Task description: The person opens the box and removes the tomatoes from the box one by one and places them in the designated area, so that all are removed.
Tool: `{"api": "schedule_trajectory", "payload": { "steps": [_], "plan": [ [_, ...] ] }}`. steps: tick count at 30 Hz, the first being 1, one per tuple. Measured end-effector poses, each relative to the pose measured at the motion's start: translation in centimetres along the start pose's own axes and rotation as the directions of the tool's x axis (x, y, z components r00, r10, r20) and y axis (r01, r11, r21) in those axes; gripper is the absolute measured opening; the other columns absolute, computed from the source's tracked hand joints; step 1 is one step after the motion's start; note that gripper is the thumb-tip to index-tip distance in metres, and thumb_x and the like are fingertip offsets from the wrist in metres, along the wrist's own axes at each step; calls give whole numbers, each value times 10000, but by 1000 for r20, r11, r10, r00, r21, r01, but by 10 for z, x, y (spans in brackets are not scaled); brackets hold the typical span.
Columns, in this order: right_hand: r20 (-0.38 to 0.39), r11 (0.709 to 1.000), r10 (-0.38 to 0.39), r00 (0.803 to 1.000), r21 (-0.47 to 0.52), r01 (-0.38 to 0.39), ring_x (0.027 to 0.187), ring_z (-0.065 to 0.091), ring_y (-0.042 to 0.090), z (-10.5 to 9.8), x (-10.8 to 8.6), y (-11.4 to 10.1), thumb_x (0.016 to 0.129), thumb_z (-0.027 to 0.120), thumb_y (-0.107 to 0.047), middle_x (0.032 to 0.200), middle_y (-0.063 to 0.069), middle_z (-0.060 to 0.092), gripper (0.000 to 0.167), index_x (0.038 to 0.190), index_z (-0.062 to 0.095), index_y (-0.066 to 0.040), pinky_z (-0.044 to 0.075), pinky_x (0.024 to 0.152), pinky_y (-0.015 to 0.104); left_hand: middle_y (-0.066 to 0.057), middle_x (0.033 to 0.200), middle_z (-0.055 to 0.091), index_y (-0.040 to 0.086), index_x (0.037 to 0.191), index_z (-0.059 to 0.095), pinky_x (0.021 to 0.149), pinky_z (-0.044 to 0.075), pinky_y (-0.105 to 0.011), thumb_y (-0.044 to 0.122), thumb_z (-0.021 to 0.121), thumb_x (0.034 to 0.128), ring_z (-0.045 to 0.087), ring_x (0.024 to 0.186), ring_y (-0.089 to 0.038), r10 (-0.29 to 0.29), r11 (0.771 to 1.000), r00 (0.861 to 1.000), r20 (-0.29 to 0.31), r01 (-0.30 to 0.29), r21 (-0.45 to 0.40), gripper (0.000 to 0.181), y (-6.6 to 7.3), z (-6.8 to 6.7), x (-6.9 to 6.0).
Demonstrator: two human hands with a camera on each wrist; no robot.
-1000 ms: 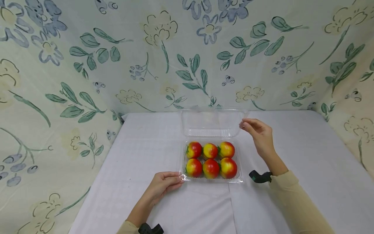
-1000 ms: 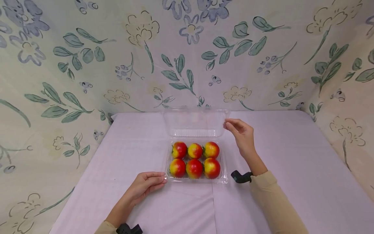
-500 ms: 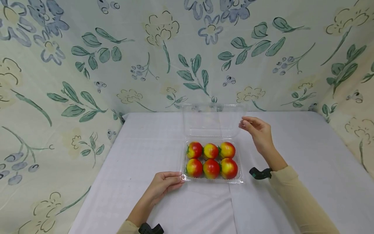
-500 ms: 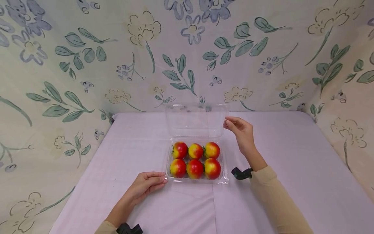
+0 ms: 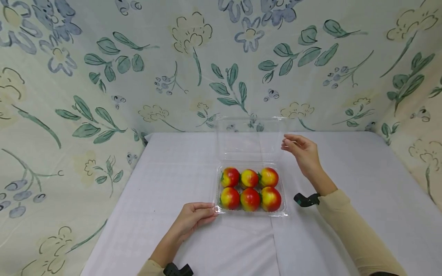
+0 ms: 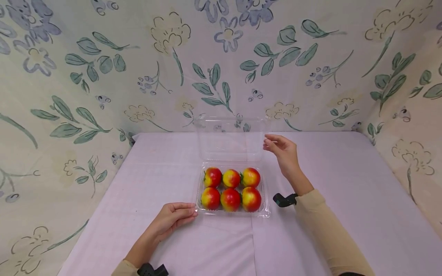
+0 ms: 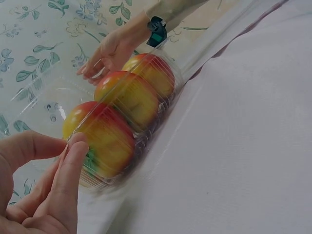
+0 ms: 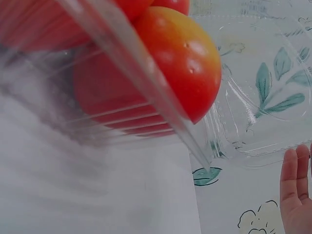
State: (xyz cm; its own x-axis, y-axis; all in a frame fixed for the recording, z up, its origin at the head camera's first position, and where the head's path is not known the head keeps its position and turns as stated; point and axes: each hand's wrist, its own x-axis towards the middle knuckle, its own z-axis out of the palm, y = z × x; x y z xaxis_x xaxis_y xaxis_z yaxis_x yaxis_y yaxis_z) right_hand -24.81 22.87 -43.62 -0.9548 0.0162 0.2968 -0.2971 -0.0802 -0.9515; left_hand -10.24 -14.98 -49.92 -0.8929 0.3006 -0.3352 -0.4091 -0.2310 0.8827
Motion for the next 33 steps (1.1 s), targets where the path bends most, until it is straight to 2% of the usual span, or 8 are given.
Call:
{"api": "schedule_trajectory", "payload": {
  "steps": [7, 11, 14, 18, 25, 30, 33],
  "plan": [
    [22, 999, -23, 999, 42, 22, 929, 654, 193, 0, 5, 3, 969, 633, -34, 1042, 86, 654, 216, 1170, 677, 33, 559, 851, 246, -188, 1071, 711, -195, 1223, 583, 851, 570, -334, -2, 672, 930, 722, 925, -220, -9, 1000, 1000, -7, 9, 6, 362, 1, 2, -1],
    [15, 999, -19, 1000, 47, 18, 913, 649, 202, 0, 8, 4, 966, 636, -30, 1034, 89, 648, 254, 1193, 644, 83, 564, 841, 247, -182, 1072, 713, -193, 1229, 580, 851, 569, -335, 4, 672, 932, 722, 927, -223, -9, 1000, 1000, -6, 9, 10, 367, 2, 2, -1],
    [10, 999, -7, 1000, 34, 7, 912, 645, 196, 0, 11, 5, 967, 641, -44, 1040, 87, 643, 268, 1205, 640, 80, 566, 835, 242, -182, 1076, 712, -196, 1238, 571, 851, 569, -336, 8, 673, 934, 722, 930, -224, -10, 1000, 1000, -3, 10, 15, 381, 2, 2, -1],
    [5, 999, 14, 1000, 35, -14, 896, 653, 189, -1, 15, 7, 966, 641, -43, 1031, 82, 644, 225, 1179, 678, 20, 569, 822, 238, -184, 1084, 710, -196, 1247, 566, 858, 566, -338, 10, 671, 936, 721, 936, -225, -14, 1000, 1000, 4, 14, 17, 387, 3, 2, -1],
    [11, 998, 52, 999, 23, -52, 881, 667, 185, -3, 21, 10, 971, 638, -55, 1027, 82, 650, 320, 1250, 604, 98, 566, 820, 225, -184, 1082, 711, -191, 1240, 575, 858, 565, -341, 7, 673, 935, 722, 935, -229, -8, 1000, 1000, 5, 8, 16, 377, 3, 2, -1],
    [11, 997, 80, 997, -11, -80, 880, 666, 174, -4, 24, 12, 970, 651, -93, 1030, 76, 645, 310, 1240, 627, 59, 557, 832, 214, -193, 1085, 707, -196, 1234, 575, 861, 565, -340, -4, 665, 935, 721, 935, -227, -6, 1000, 1000, 7, 6, 12, 366, 3, 2, -1],
    [10, 995, 95, 995, -4, -95, 868, 665, 169, -4, 25, 13, 967, 656, -97, 1024, 73, 644, 339, 1248, 605, 86, 558, 829, 214, -197, 1089, 705, -195, 1232, 576, 863, 564, -340, -3, 662, 937, 720, 938, -226, -5, 1000, 1000, 8, 5, 11, 362, 2, 2, -1]
  ]
}}
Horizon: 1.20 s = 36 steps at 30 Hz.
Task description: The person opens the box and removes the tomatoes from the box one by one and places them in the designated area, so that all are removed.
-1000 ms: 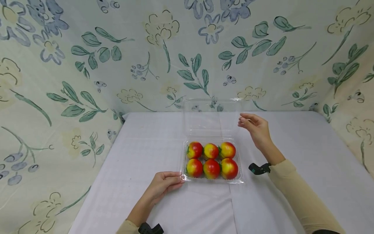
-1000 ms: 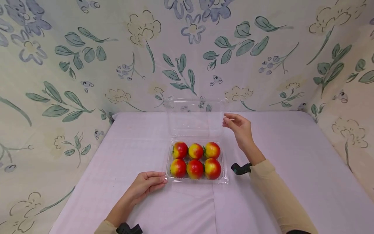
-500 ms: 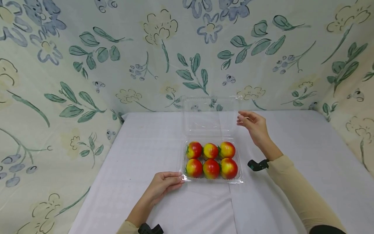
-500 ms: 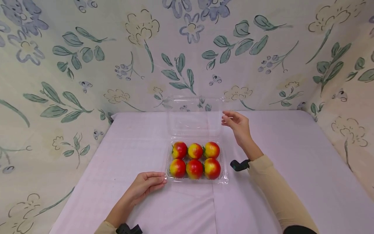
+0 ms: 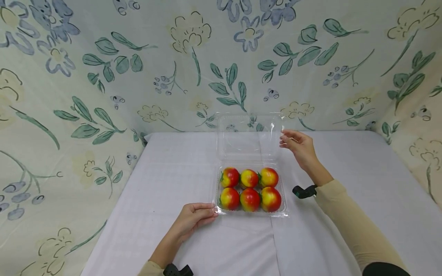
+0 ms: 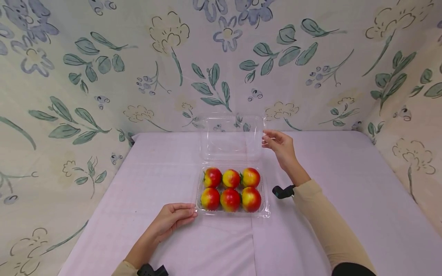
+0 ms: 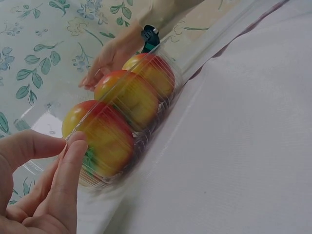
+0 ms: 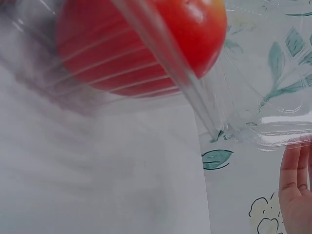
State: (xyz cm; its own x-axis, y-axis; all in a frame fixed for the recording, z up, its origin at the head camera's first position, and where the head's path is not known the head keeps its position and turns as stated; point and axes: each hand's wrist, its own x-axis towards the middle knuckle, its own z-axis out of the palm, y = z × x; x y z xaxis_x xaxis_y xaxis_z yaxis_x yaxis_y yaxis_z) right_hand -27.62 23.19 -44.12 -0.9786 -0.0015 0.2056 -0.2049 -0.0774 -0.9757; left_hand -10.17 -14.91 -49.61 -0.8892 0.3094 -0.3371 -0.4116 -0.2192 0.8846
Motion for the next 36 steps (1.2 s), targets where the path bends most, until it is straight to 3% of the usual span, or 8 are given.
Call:
{"api": "schedule_trajectory", "payload": {
  "steps": [10, 16, 24, 36],
  "plan": [
    [29, 996, 90, 995, -11, -90, 875, 665, 151, -2, 8, -1, 960, 667, -95, 1073, 91, 616, 437, 1305, 526, 132, 562, 839, 225, -198, 1086, 706, -192, 1231, 580, 863, 564, -343, -4, 666, 934, 721, 934, -224, 2, 1000, 1000, -3, -2, -4, 362, -1, 0, 0],
    [25, 988, 132, 991, -86, -129, 891, 661, 113, -4, 12, -1, 966, 663, -115, 1049, 33, 601, 391, 1310, 576, 48, 565, 827, 212, -185, 1078, 710, -182, 1224, 593, 866, 562, -348, 13, 686, 926, 721, 938, -223, 0, 1000, 1000, -2, 0, 0, 368, 0, -1, 1],
    [83, 984, 160, 984, -93, -152, 883, 629, 141, -7, 19, 3, 977, 638, -80, 1032, 90, 575, 363, 1319, 580, 24, 552, 848, 197, -202, 1091, 703, -189, 1230, 584, 866, 563, -345, 0, 675, 928, 720, 936, -226, -2, 1000, 1000, -9, 2, -3, 367, -1, 0, 0],
    [89, 957, 236, 968, -194, -215, 922, 607, 153, -9, 25, 11, 998, 610, -103, 1061, 88, 562, 474, 1407, 475, 95, 534, 891, 197, -214, 1098, 700, -174, 1219, 601, 859, 566, -340, 11, 684, 926, 720, 938, -224, -5, 1000, 1000, -13, 5, 0, 356, -4, -2, 2]
  ]
}}
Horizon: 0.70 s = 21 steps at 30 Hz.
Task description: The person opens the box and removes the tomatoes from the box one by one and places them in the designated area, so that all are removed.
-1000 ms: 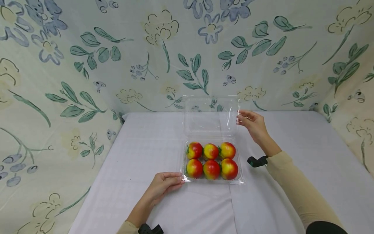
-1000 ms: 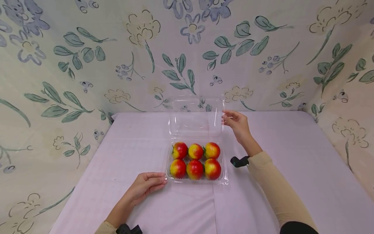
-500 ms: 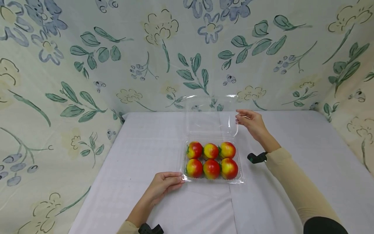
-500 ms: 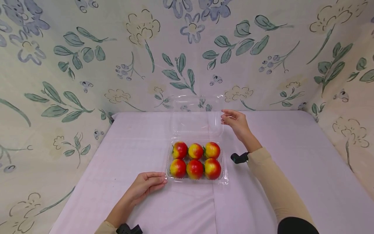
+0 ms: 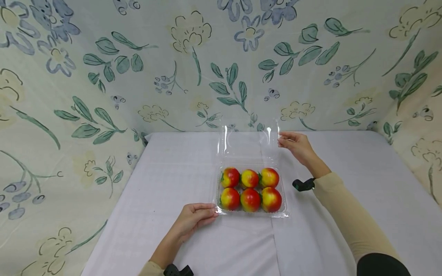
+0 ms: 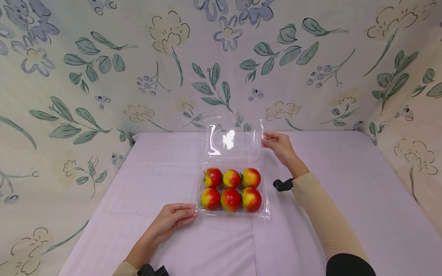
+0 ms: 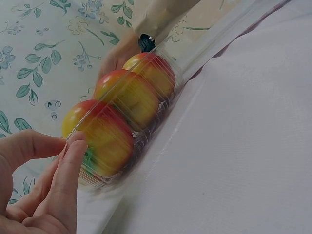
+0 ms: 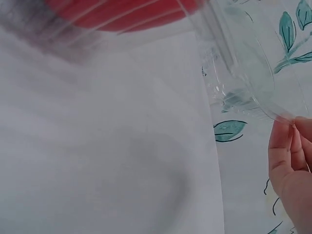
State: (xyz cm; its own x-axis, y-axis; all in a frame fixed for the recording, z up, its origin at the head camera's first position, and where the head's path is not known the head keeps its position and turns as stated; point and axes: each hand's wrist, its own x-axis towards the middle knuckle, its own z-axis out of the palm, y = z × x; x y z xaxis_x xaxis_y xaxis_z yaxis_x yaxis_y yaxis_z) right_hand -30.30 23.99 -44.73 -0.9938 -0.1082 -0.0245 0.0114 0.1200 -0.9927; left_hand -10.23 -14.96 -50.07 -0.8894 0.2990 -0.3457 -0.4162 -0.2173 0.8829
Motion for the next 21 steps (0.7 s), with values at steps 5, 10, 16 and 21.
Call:
{"api": "schedule_trajectory", "payload": {
  "steps": [5, 10, 16, 21],
  "plan": [
    [20, 999, 28, 999, -19, -27, 973, 613, 176, -1, 2, 3, 1009, 595, -107, 1108, 101, 568, 466, 1419, 474, 78, 527, 923, 225, -256, 1126, 682, -163, 1203, 617, 855, 568, -346, 29, 705, 916, 721, 939, -230, 4, 1000, 1000, -7, -4, 9, 356, -1, -1, 0],
    [45, 999, 49, 998, 3, -50, 994, 611, 192, -2, 4, 6, 1012, 586, -99, 1113, 106, 570, 471, 1421, 459, 98, 527, 935, 240, -266, 1132, 677, -168, 1205, 614, 855, 567, -342, 25, 701, 918, 720, 938, -224, 4, 1000, 1000, -4, -4, 11, 356, 0, -1, 0],
    [33, 992, 121, 992, -29, -120, 1024, 604, 189, -2, 7, 7, 1014, 590, -136, 1123, 66, 572, 492, 1444, 454, 61, 476, 1032, 337, -249, 1131, 681, -180, 1227, 593, 858, 565, -334, 9, 682, 927, 720, 935, -213, 1, 1000, 1000, 0, -1, -1, 366, 1, 1, -1],
    [23, 981, 190, 982, -44, -189, 999, 610, 145, -1, 8, 6, 1017, 590, -159, 1257, 158, 557, 499, 1462, 453, 20, 435, 1071, 386, -250, 1131, 681, -182, 1231, 588, 856, 567, -335, 5, 680, 928, 720, 930, -215, 3, 1000, 1000, -1, -3, -5, 368, 2, 2, -2]
  ]
}}
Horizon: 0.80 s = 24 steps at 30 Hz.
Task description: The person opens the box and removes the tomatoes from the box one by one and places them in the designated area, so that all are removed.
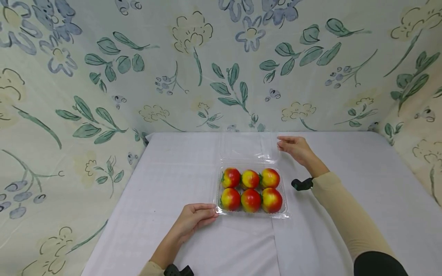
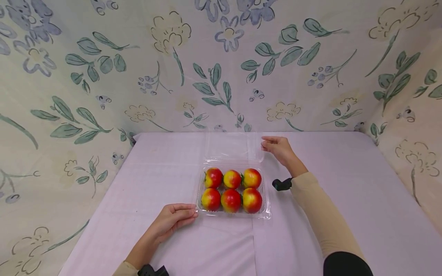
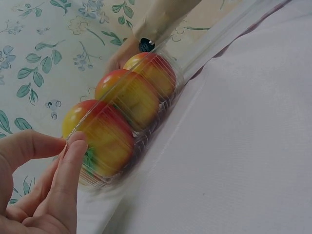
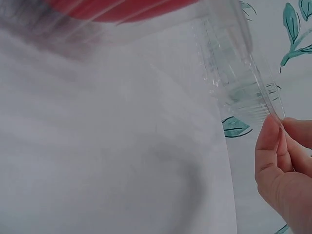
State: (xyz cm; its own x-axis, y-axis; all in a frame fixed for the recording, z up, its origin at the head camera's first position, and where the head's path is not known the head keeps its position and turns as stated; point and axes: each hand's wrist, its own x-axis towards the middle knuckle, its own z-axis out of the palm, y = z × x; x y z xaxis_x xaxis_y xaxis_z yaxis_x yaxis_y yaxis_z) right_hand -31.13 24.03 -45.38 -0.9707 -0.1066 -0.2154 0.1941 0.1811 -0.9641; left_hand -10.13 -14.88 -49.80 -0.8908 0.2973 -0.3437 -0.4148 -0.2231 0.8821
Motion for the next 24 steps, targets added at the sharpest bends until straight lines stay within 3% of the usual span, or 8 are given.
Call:
{"api": "schedule_trajectory", "payload": {
  "steps": [6, 14, 24],
  "plan": [
    [12, 999, 37, 999, 33, -37, 988, 611, 125, 1, 2, 2, 1023, 575, -149, 1415, 263, 460, 500, 1468, 436, 32, 449, 1054, 335, -251, 1129, 682, -184, 1233, 586, 858, 566, -337, -3, 676, 928, 720, 931, -216, 1, 1000, 1000, 7, -1, -6, 367, 0, 0, 0],
    [28, 995, 43, 999, 89, -45, 942, 622, 93, 1, 3, 7, 1020, 571, -107, 1373, 243, 492, 496, 1456, 421, 76, 516, 935, 219, -252, 1128, 682, -195, 1236, 577, 857, 567, -336, -11, 671, 927, 720, 928, -216, 3, 1000, 1000, 7, -3, -10, 372, 0, 0, 0],
    [23, 995, 86, 996, 46, -87, 1038, 586, 157, 2, 6, 13, 1030, 562, -137, 1384, 200, 479, 480, 1454, 438, 51, 488, 992, 257, -243, 1114, 688, -190, 1229, 586, 857, 566, -342, -7, 676, 925, 720, 929, -221, -1, 1000, 1000, 8, 1, -10, 366, 1, 0, 0]
  ]
}}
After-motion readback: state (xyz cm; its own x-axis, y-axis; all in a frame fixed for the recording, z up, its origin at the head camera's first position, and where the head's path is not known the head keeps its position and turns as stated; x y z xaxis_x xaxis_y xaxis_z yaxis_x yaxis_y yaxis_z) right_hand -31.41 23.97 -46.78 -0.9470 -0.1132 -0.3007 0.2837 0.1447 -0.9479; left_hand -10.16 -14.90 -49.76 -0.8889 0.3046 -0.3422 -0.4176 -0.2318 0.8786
